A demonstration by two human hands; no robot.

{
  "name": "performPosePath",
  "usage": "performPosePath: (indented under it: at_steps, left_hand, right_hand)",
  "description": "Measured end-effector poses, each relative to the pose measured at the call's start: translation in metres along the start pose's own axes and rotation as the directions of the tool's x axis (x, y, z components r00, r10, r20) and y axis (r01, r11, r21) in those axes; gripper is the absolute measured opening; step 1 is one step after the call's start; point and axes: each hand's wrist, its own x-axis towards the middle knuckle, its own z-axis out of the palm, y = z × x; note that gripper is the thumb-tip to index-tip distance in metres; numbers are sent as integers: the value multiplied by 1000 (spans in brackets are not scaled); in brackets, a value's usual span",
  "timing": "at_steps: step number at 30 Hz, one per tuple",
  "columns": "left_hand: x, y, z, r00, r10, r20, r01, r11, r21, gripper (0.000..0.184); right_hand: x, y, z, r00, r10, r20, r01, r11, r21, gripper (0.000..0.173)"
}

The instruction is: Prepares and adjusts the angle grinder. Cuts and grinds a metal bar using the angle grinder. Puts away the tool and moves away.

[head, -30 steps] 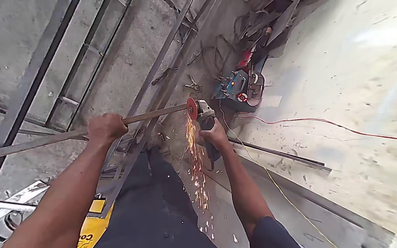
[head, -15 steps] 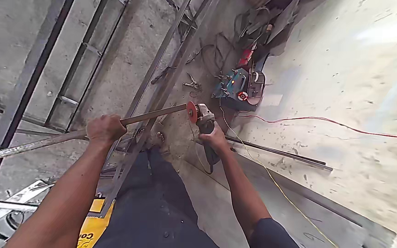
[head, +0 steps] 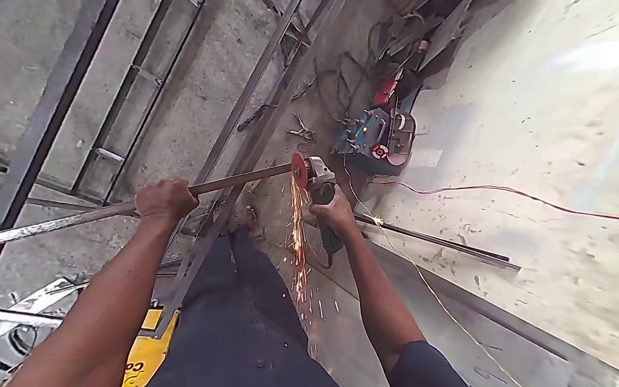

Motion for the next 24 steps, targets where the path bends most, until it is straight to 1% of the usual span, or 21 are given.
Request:
performPosePath:
  at_steps: [7, 10, 13, 18, 21, 24]
  left_hand:
    - [-1, 0, -1, 1000, 0, 14, 0, 1000, -13, 34]
    - [-1, 1, -4, 999, -6, 37, 7, 1000, -22, 33]
    - [0, 0, -4, 999, -5, 33, 6, 1000, -29, 32]
    - [1, 0, -6, 999, -3, 43, 4, 1000, -30, 33]
    - [-1, 2, -8, 999, -2, 47, 4, 999, -38, 35]
    - [-2, 2, -5, 999, -4, 47, 6, 999, -34, 35]
  right_hand:
    - [1, 1, 3, 1000, -8, -8, 8, 1000, 29, 94]
    - [1, 2, 4, 1000, 3, -15, -3, 1000, 16, 98]
    - [1, 5, 6, 1000, -13, -17, 13, 1000, 8, 95]
    - [0, 6, 8, 1000, 3, -23, -3, 1000, 7, 101]
    - [-1, 5, 9, 999, 0, -32, -1, 1000, -19, 96]
    - [-1, 8, 9, 999, 4, -43, -6, 998, -59, 100]
